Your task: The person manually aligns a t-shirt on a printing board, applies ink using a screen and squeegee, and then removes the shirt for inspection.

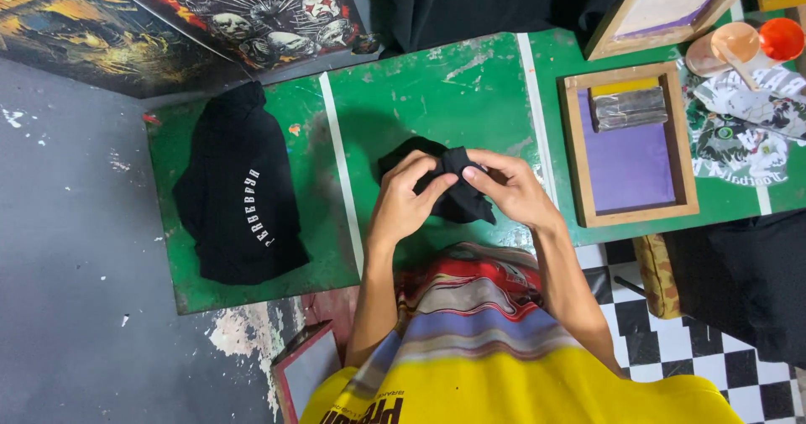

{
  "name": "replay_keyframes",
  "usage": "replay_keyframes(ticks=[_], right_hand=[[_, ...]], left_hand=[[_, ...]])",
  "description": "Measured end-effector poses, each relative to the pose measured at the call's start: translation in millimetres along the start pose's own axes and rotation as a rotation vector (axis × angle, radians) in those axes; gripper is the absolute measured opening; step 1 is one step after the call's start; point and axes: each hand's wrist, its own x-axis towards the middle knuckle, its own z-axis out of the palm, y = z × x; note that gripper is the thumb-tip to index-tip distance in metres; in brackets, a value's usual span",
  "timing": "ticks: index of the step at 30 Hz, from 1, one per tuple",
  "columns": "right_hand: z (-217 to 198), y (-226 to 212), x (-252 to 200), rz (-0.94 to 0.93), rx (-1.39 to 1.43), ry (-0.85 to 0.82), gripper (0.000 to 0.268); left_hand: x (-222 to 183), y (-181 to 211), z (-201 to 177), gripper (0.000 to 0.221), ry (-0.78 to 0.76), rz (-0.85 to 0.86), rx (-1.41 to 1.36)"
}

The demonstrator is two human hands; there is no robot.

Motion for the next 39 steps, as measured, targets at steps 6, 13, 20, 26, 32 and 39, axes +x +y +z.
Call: replay_keyframes(ticks=[6,13,20,26,32,39], right_hand=[[8,-22,4,-0.111,0.091,-0.022,0.047],[-14,2,10,-0.097,-0.313,0.147,0.015],[-5,-29,16,-0.348,-0.174,-0.043,0.009],[-7,0,17,-0.064,-0.018,-0.061,0.011],[-16,27,21,-0.060,-0.085,-0.127,0.007],[-18,9,22,-0.079,-0.002,-0.080,0.011]], left_hand=[[11,48,-7,0.030,0.201,0.193,0.022],[10,-2,-17,0.014,0.097,0.086,-0.083],[29,47,-31,0.035,0.017,0.172,-0.136],[21,9,-35,0.019,-0.153,0.093,-0.084],[27,-8,-48,0.030,0.154,0.192,-0.409],[30,23,-30,0.054,-0.250,0.201,-0.146]])
